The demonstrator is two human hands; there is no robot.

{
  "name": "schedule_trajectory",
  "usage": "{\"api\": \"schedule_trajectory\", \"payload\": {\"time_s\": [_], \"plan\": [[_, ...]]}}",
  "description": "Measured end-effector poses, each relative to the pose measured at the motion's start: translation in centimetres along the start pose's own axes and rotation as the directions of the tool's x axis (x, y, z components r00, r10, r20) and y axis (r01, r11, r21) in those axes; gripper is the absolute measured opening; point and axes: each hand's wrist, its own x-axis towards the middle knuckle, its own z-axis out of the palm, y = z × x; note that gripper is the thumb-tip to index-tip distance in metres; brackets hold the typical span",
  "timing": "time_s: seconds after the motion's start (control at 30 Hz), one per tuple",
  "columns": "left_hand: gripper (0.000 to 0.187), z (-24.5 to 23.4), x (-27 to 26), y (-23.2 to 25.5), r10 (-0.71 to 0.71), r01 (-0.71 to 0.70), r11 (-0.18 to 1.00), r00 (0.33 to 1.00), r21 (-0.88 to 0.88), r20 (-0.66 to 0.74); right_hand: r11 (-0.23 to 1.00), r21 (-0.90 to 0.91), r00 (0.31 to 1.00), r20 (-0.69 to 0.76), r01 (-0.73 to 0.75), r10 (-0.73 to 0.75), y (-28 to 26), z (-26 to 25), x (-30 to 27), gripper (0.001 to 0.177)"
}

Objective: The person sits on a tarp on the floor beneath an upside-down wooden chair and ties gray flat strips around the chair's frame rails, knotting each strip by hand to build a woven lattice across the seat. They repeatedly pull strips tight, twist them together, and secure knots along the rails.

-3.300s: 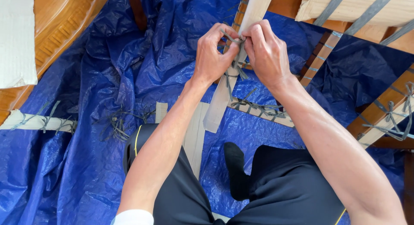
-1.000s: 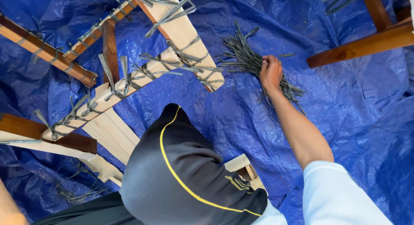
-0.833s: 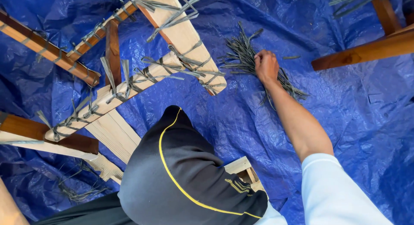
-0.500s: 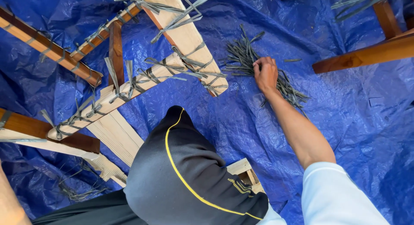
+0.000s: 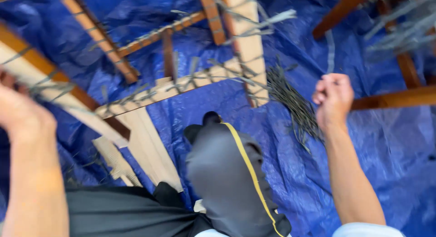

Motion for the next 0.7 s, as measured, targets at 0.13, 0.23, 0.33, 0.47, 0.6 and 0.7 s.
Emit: {"api": "schedule_trajectory", "payload": {"time_s": [0.13, 0.23, 0.33, 0.47, 0.6, 0.7], "plan": [[0.03, 4.0, -6.0, 5.9, 0.017, -0.023, 0.999, 0.986, -0.034, -0.166, 0.949, 0.038, 0.905, 0.29, 0.312, -0.31, -9.3, 9.5, -6.4, 0.012], [0.036, 4.4, -4.7, 6.8, -0.035, 0.017, 0.996, 0.978, -0.089, -0.204, 0.88, -0.122, 0.794, 0.5, 0.46, -0.346, -12.9, 17.9, -9.8, 0.012], [0.045, 3.7, -2.6, 6.2, -0.117, 0.097, 0.984, 0.985, -0.151, -0.125, 0.756, -0.31, 0.663, 0.717, 0.577, -0.213, -14.1, 28.2, -11.3, 0.008], [0.048, 3.2, -1.2, 5.5, -0.244, 0.245, 0.962, 0.969, -0.124, 0.019, 0.424, -0.538, 0.521, 0.837, 0.729, 0.168, -11.3, 41.3, -9.2, 0.016], [0.046, 2.3, -0.3, 3.3, -0.293, 0.296, 0.954, 0.954, -0.042, 0.066, 0.411, -0.465, 0.421, 0.885, 0.784, 0.198, -3.3, 49.5, -3.0, 0.012], [0.049, 2.1, 0.0, 2.1, -0.403, 0.404, 0.915, 0.908, 0.017, 0.12, 0.402, -0.418, 0.396, 0.907, 0.815, 0.139, 1.2, 54.6, -0.2, 0.009]]}}
